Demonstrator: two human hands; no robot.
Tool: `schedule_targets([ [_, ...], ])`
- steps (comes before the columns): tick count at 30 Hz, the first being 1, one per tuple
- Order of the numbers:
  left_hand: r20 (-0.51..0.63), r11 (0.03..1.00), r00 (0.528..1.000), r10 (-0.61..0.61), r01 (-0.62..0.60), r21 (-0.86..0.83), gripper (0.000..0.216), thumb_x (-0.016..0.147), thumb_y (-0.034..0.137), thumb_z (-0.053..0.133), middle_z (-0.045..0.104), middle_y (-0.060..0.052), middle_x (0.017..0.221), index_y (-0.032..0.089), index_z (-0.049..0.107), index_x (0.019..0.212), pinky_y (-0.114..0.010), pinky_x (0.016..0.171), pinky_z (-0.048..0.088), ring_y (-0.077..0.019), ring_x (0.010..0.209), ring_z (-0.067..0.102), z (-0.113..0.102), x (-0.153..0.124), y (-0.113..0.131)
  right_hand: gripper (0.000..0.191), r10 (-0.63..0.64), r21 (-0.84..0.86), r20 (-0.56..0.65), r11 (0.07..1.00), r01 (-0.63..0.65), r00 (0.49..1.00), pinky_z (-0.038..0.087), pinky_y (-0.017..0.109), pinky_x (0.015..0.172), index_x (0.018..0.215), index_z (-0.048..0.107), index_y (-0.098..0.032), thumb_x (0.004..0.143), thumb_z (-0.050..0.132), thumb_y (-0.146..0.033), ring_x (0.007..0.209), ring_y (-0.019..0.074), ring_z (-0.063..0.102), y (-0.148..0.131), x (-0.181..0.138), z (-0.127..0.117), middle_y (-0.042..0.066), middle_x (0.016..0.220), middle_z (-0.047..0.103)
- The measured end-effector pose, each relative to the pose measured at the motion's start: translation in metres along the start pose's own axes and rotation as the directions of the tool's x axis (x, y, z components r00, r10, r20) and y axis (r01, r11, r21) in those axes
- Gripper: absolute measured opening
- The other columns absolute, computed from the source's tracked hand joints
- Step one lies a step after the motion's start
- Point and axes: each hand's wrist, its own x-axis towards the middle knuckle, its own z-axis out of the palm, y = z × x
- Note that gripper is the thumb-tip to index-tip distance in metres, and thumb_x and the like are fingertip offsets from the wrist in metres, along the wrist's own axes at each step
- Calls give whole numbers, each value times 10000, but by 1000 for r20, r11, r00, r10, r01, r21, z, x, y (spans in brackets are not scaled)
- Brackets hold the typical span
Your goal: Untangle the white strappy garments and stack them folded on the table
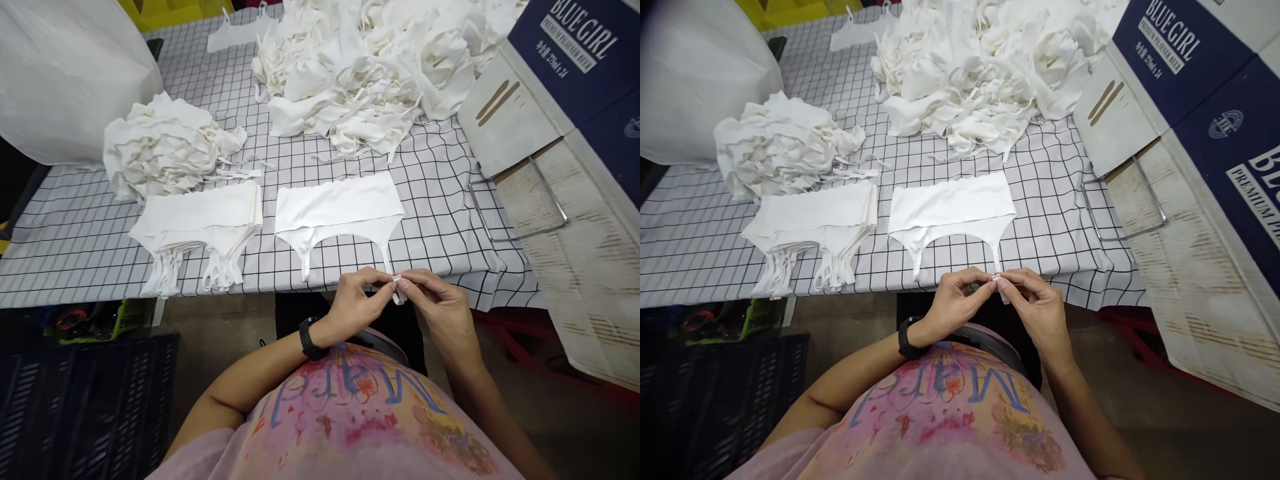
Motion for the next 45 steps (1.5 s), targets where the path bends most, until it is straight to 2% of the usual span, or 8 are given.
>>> schedule_targets([
  [4,75,956,984,162,-175,236,118,940,229,667,778,-34,838,193,768,890,-298,759,562,-160,787,699,-12,12,-6,108,12,-35,-65,999,-14,998,576,278,820,902,803,-261,871,802,-365,878,168,699,4,6,3,13,917,745],
  [8,180,722,932,316,-359,592,147,981,193,589,755,-66,906,170,730,948,-358,817,547,-205,879,653,-39,46,-18,224,205,98,-112,976,-194,972,591,269,769,912,786,-234,845,821,-445,805,166,721,10,19,9,22,832,756],
  [13,245,446,944,221,-321,836,201,969,99,525,709,-107,1133,130,680,1094,-374,861,525,-247,1054,591,-62,95,-26,294,306,262,-53,923,-283,950,584,236,730,890,798,-217,747,900,-453,725,134,712,13,42,16,30,818,772],
  [16,279,335,951,131,-307,891,190,971,87,500,681,-121,1165,129,670,1044,-376,841,505,-255,1063,577,-58,109,-29,334,344,300,-40,900,-317,938,593,240,724,861,800,-204,673,944,-441,714,145,724,10,55,19,40,793,776],
  [20,300,239,947,117,-320,917,216,973,59,456,669,-125,1145,128,662,975,-380,799,481,-268,1056,569,-50,116,-35,341,382,299,-66,889,-347,922,598,231,692,854,797,-193,640,960,-402,702,150,728,11,68,23,57,798,786],
  [27,309,287,947,92,-322,902,294,926,-36,417,672,-113,1092,121,665,941,-342,784,478,-238,1004,568,-62,122,-36,251,345,246,-108,918,-311,932,601,222,717,856,790,-190,712,914,-354,687,133,720,15,86,37,37,777,775],
  [37,260,462,953,154,-302,834,253,1028,165,505,661,-82,1015,150,721,898,-328,779,461,-195,909,573,-75,135,-45,243,337,202,-89,928,-314,937,620,281,740,892,772,-167,791,854,-372,696,172,744,2,109,61,62,808,780],
  [45,205,579,954,219,-296,760,188,1018,280,602,677,-50,934,210,777,1023,-331,745,436,-187,863,594,-78,138,-58,231,327,194,-96,932,-305,940,616,288,721,888,766,-140,819,813,-356,695,188,753,0,117,70,78,790,776],
])
